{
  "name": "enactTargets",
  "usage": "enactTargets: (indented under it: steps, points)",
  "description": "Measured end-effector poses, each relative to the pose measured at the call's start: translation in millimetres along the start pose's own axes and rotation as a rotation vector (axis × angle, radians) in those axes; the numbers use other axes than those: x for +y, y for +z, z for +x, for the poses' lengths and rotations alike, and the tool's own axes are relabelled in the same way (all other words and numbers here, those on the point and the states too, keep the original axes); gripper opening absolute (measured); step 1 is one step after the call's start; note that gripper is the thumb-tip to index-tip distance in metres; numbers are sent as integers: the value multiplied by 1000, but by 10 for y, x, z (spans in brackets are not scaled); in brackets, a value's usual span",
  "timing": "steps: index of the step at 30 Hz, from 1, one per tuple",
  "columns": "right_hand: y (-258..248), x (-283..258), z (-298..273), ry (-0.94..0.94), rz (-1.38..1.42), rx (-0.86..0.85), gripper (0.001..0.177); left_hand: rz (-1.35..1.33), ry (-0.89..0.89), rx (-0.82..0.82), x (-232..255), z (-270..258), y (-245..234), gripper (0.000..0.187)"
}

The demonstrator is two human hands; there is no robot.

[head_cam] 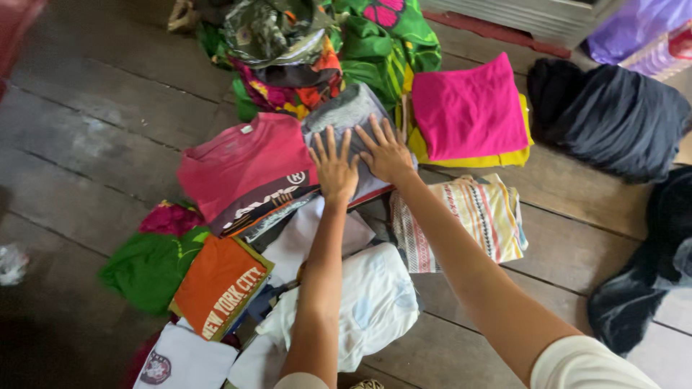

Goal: The person folds several pieces of clothing, including t-shirts and shorts, by hand on a wooden floor and stacks them into piles.

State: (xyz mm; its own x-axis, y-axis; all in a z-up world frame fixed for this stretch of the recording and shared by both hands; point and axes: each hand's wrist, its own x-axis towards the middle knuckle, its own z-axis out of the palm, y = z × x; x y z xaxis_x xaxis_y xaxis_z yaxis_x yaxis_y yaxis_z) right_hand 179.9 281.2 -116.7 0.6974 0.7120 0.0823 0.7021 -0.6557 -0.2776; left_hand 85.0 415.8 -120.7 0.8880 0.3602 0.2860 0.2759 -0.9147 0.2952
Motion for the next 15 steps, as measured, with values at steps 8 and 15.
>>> enactTargets:
  steps: [8, 15]
  points:
    - [-586, 163, -392, -12, 317, 3, 55, 172, -90, -100, 295, -70, -240, 71]
    - [-980, 2085, -1158, 462, 371, 695, 64, -744, 164, -38, 1445, 76, 271, 69]
